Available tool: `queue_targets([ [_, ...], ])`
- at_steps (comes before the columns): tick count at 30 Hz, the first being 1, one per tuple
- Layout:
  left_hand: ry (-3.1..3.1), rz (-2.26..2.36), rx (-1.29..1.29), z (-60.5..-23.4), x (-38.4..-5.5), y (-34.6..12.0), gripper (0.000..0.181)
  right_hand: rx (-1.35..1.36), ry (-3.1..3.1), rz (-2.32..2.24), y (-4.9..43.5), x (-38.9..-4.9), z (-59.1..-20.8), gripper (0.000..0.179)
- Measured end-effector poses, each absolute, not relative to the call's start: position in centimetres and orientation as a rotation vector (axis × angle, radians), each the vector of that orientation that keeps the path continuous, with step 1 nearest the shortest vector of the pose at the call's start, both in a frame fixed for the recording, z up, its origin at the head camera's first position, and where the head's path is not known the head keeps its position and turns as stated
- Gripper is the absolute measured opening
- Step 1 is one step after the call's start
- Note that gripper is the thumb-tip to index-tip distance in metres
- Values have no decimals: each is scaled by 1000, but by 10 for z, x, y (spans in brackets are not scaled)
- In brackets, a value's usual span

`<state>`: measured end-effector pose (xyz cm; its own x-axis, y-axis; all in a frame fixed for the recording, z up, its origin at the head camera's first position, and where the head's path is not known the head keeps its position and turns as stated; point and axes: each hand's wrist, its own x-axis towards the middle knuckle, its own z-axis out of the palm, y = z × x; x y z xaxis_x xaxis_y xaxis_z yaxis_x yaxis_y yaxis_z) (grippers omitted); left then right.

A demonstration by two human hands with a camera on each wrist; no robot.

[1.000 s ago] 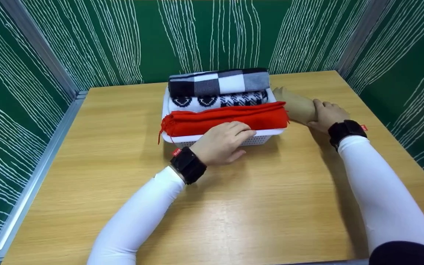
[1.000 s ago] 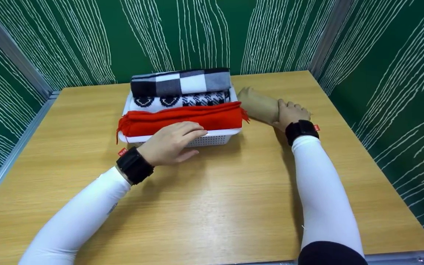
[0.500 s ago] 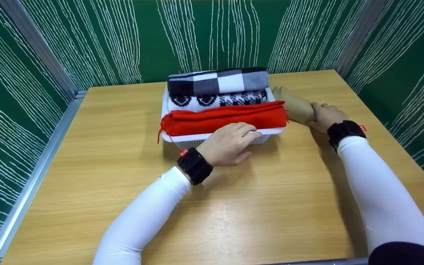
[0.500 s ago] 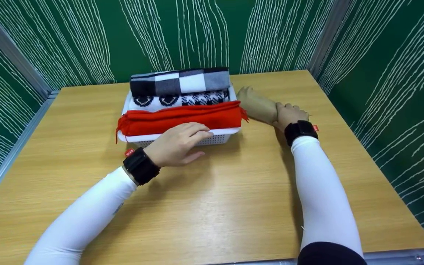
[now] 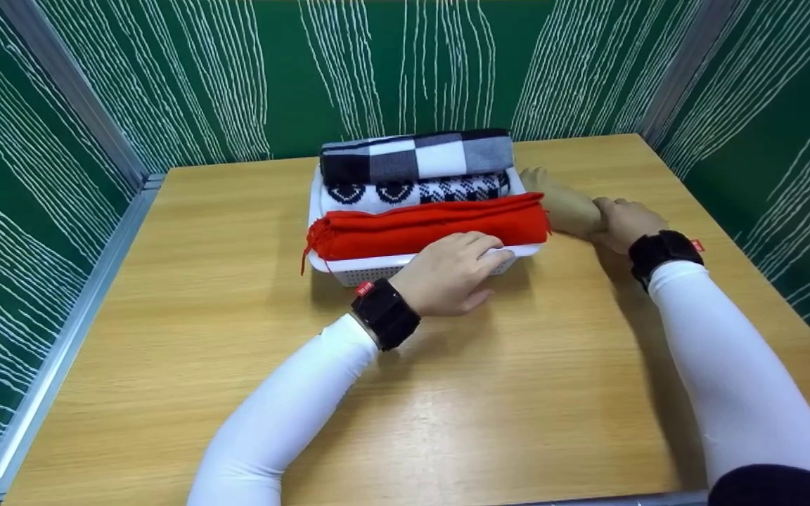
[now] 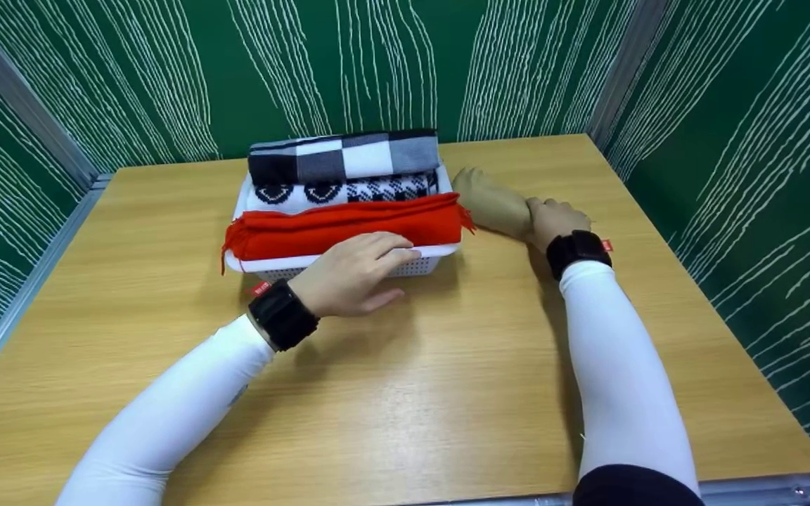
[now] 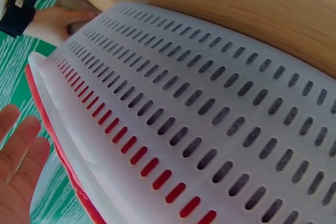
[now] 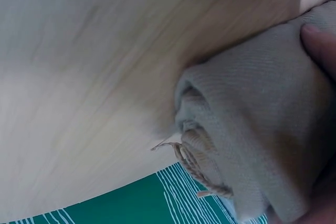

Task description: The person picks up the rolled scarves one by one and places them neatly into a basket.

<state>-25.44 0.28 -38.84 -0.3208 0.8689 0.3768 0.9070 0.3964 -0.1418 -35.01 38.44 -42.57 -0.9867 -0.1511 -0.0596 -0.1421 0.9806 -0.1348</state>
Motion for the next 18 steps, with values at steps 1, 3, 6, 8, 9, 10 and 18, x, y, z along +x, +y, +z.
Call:
queue_targets([
  [1,-2268,-126,-1530,-388,-255,4,50,-224,3055,-200,384,-350,-425,63],
  [3,-2269,-115,-1533,-387,-255,6,50,-225,3056,-195,385,-349,-424,62],
  [6,-2275,-100,-1536,-386,-255,10,50,-229,3057,-199,386,-347,-423,62],
  [8,-2283,-90,-1537,-385,-255,12,50,-243,3059,-197,388,-346,-423,62],
  [9,-2288,-87,-1538,-385,-255,13,50,-246,3058,-199,388,-345,-423,62],
  [10,-2294,-83,-1538,-385,-255,14,50,-258,3059,-194,389,-345,-423,61],
  [18,-2314,-66,-1550,-383,-256,25,51,-320,3049,-143,393,-339,-420,56],
])
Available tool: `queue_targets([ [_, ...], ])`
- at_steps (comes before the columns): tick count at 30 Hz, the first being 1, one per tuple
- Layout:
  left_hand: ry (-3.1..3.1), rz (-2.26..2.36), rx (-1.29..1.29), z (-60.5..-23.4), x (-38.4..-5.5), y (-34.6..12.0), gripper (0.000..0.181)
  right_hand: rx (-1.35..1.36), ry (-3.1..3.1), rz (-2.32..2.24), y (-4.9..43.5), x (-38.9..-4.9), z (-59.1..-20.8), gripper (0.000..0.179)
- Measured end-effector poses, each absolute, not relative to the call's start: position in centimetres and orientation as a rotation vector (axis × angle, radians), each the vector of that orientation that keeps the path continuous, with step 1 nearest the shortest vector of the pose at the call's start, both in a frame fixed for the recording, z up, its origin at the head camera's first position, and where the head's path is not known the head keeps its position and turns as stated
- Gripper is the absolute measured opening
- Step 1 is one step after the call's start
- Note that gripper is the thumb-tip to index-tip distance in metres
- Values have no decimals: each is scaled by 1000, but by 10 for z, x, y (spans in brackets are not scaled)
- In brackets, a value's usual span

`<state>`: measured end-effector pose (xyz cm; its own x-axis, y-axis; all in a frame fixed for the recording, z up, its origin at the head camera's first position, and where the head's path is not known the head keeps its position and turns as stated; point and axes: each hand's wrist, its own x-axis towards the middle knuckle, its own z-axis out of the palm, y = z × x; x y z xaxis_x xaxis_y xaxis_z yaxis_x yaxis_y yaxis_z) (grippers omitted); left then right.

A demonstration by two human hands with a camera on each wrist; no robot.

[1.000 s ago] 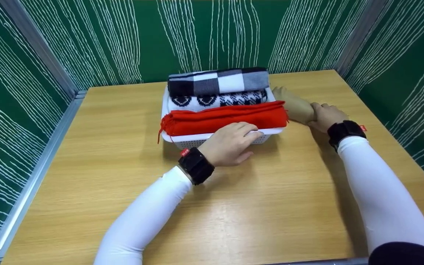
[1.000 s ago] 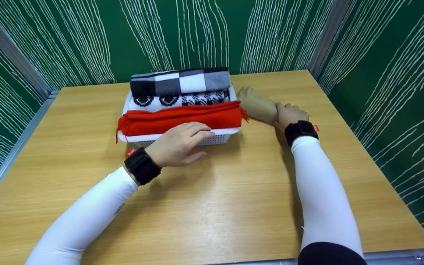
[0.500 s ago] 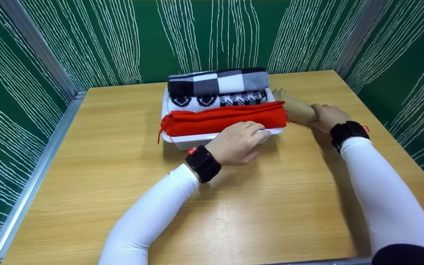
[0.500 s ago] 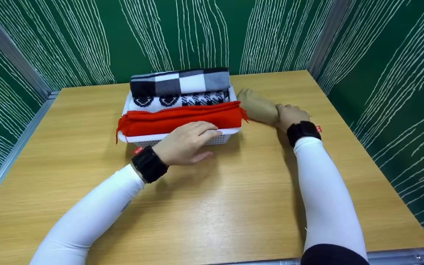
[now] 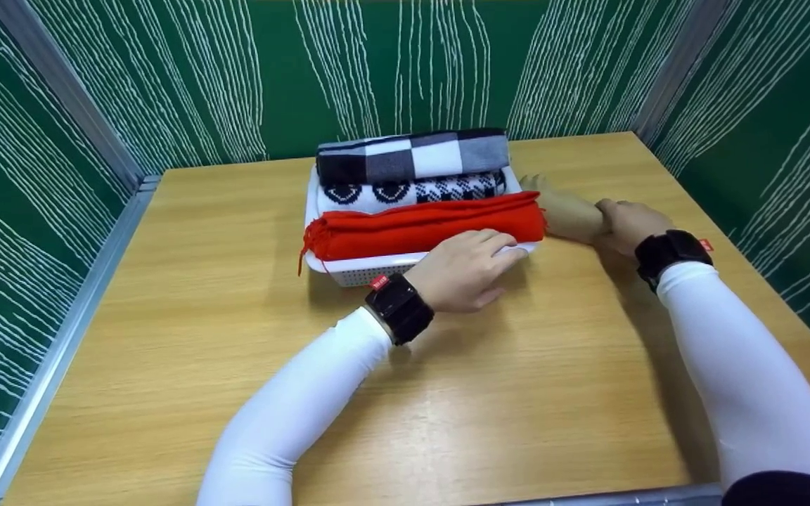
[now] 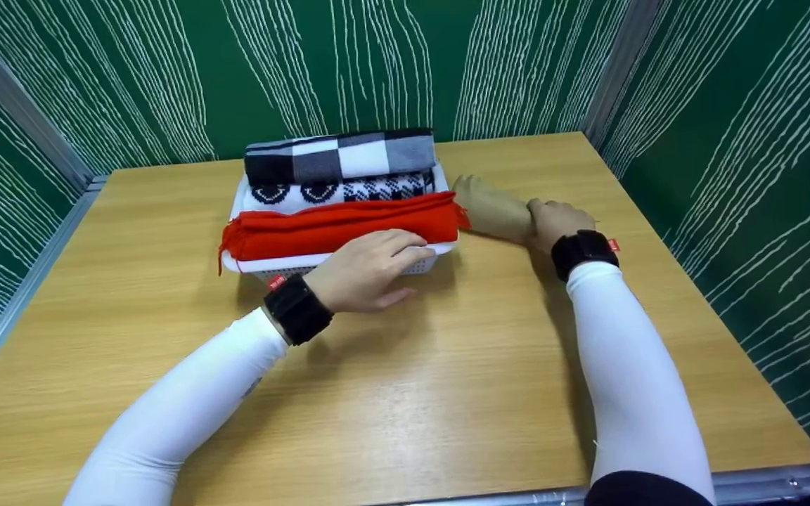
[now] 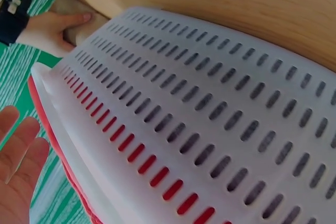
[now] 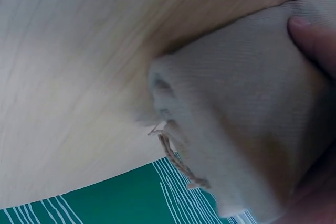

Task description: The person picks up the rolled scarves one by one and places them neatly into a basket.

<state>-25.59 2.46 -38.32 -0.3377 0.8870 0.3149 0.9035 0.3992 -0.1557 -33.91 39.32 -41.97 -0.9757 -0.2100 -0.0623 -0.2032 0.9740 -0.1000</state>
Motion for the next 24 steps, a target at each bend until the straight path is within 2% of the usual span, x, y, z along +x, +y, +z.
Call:
queue_targets([
  [8,-2318,-38,-1551,-383,-259,36,61,-414,3071,-136,395,-330,-417,62],
  [24,-2372,-1,-1550,-386,-261,54,56,-250,2984,-164,396,-327,-418,65],
])
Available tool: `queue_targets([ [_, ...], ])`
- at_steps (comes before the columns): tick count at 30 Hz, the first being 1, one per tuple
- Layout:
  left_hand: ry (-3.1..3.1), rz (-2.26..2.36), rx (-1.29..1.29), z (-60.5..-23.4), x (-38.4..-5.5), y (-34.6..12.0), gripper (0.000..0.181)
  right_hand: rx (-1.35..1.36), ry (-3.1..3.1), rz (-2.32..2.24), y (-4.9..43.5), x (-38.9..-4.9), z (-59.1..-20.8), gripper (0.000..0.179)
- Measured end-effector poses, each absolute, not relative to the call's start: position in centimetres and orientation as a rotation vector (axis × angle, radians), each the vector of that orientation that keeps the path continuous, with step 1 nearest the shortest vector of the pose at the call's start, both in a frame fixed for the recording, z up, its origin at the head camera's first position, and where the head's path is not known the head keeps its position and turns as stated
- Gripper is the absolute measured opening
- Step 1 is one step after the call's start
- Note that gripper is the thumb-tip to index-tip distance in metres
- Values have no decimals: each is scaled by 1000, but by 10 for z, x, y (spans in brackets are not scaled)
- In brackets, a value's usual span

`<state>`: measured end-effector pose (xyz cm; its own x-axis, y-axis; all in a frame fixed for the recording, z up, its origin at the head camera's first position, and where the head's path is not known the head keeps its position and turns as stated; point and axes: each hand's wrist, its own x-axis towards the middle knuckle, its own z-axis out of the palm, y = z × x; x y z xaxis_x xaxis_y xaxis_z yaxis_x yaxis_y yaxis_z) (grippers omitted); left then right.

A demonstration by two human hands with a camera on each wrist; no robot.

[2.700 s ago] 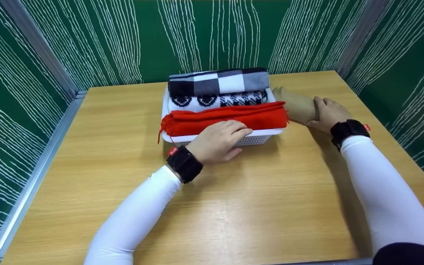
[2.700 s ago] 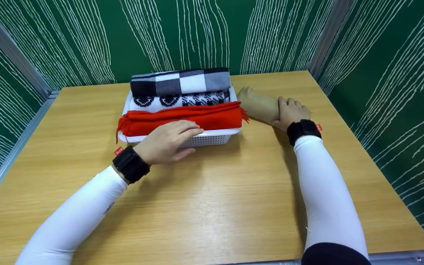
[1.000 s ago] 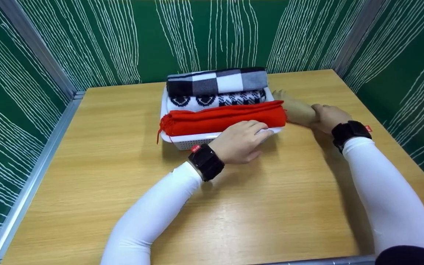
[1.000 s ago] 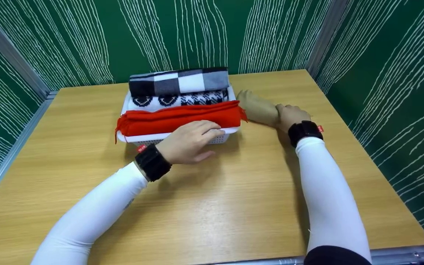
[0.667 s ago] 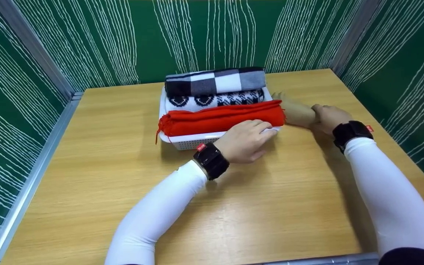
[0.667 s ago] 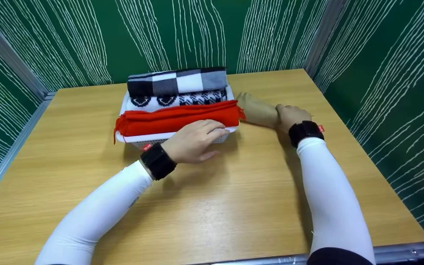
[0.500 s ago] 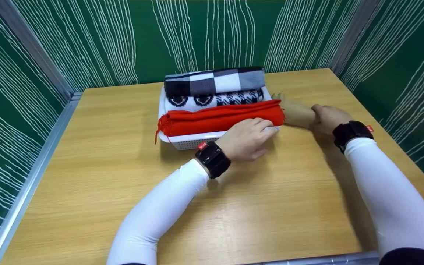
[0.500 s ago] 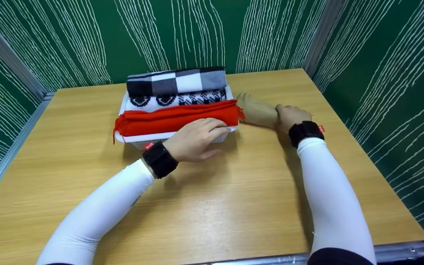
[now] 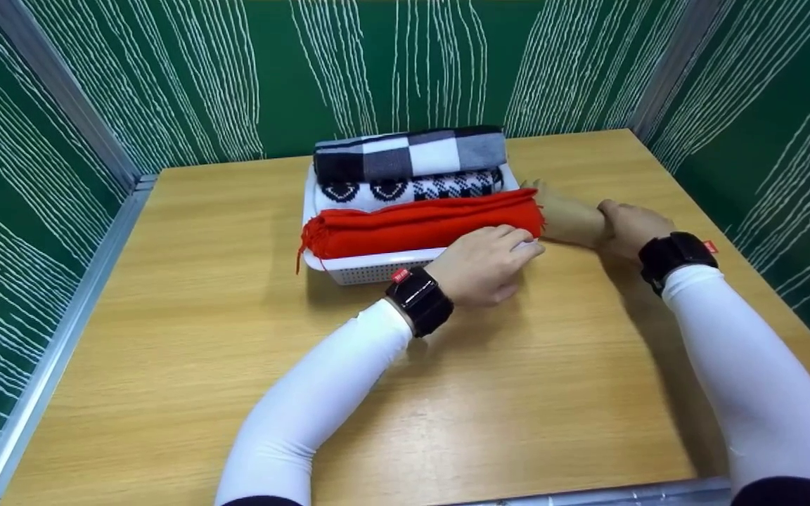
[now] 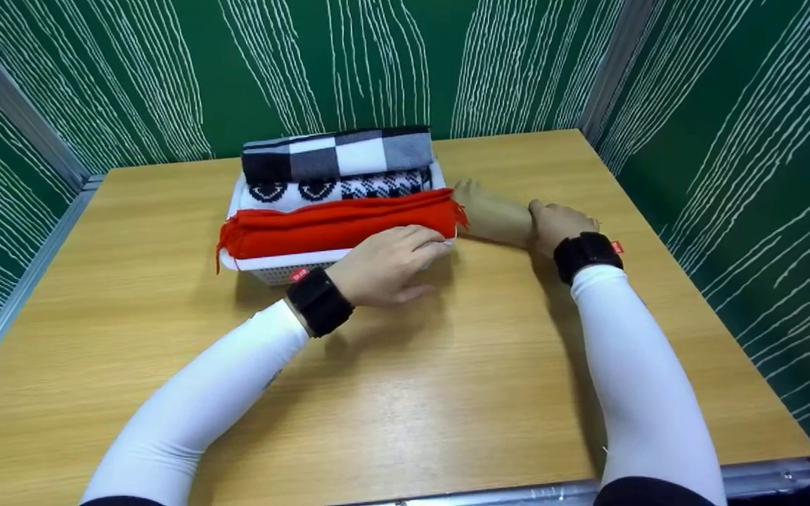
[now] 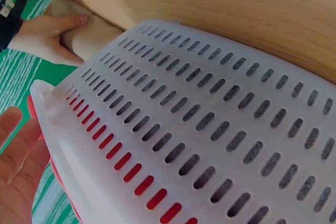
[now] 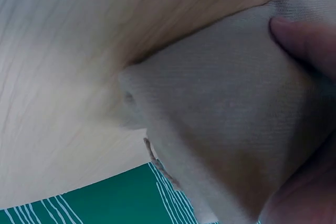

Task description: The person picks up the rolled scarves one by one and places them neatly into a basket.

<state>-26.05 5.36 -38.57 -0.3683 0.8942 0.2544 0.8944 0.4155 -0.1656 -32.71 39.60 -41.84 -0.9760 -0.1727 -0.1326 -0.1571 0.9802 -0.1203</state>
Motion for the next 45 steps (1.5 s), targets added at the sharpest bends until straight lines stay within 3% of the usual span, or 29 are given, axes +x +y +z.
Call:
queue_targets([
  [29,-2436,62,-1596,-392,-252,93,68,-212,2997,-151,397,-313,-419,66],
  [45,-2486,49,-1548,-400,-246,117,62,-326,3042,-123,403,-308,-422,63],
])
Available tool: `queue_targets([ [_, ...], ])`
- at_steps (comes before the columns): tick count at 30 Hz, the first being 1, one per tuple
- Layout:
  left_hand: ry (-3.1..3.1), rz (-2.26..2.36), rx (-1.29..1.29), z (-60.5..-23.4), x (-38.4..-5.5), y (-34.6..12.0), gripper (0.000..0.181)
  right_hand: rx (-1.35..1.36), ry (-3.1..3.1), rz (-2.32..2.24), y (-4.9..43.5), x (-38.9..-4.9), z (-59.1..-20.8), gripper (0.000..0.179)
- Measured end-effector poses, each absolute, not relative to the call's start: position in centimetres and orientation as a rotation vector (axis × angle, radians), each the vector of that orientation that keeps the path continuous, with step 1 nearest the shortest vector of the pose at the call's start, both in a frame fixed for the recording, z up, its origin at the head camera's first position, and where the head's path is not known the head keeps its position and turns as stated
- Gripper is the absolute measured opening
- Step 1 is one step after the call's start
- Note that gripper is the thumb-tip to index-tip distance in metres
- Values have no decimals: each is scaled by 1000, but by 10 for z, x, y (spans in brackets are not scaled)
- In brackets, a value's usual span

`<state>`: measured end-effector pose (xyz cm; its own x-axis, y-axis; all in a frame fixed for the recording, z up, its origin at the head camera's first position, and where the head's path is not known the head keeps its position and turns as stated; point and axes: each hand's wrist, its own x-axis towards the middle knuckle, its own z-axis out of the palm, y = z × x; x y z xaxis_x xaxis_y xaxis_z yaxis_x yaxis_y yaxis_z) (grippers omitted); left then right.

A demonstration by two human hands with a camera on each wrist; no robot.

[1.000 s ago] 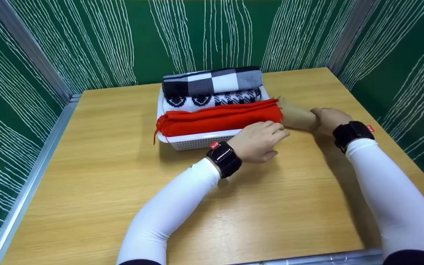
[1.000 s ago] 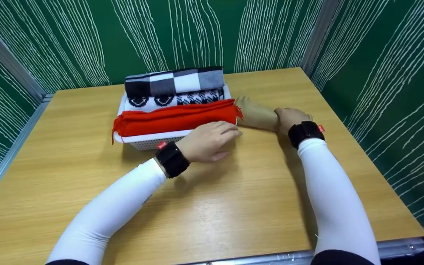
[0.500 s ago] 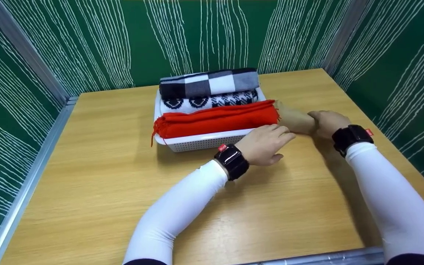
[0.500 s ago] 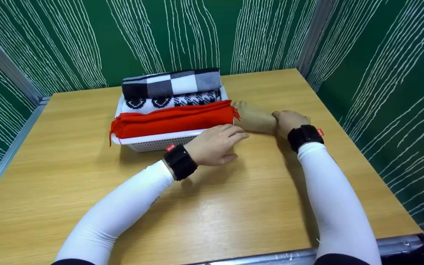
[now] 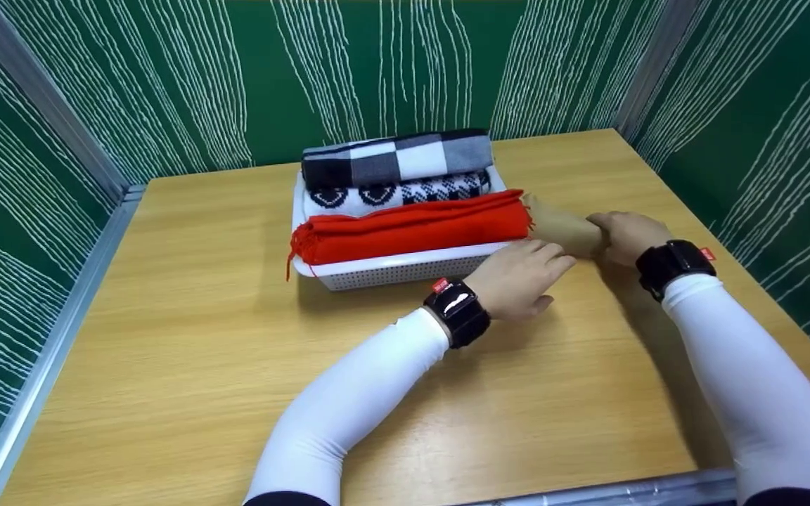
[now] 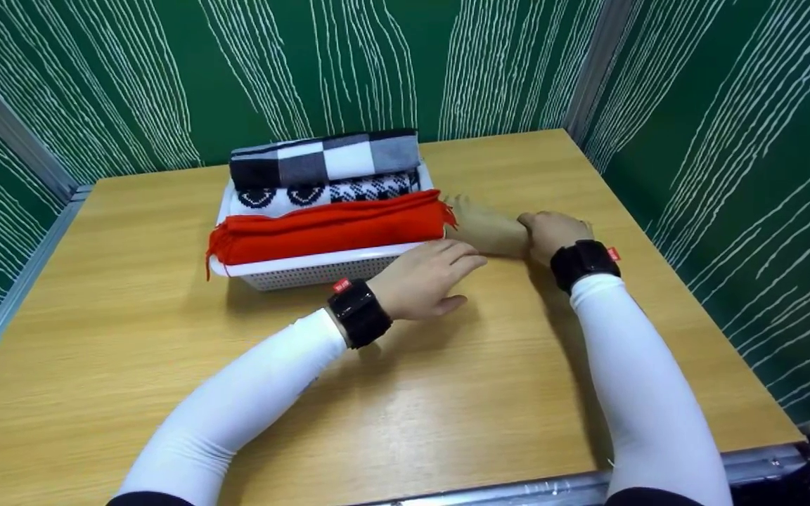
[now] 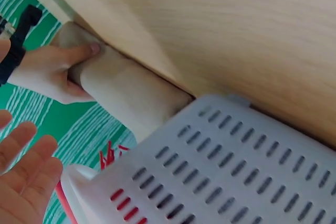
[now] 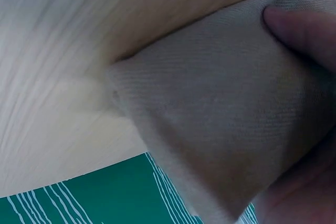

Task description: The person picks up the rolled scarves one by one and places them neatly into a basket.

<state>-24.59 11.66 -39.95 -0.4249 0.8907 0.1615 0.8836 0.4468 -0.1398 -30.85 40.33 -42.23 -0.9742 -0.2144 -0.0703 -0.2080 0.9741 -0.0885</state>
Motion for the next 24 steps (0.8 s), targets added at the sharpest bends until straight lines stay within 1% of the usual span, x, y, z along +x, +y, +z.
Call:
queue_targets([
  [8,-2542,68,-1513,-403,-243,130,64,-315,3056,-156,404,-305,-425,60],
  [19,-2534,101,-1477,-415,-245,145,62,-382,3076,-136,403,-297,-422,56],
  [24,-2559,127,-1436,-417,-246,151,65,-380,3065,-143,404,-297,-422,58],
])
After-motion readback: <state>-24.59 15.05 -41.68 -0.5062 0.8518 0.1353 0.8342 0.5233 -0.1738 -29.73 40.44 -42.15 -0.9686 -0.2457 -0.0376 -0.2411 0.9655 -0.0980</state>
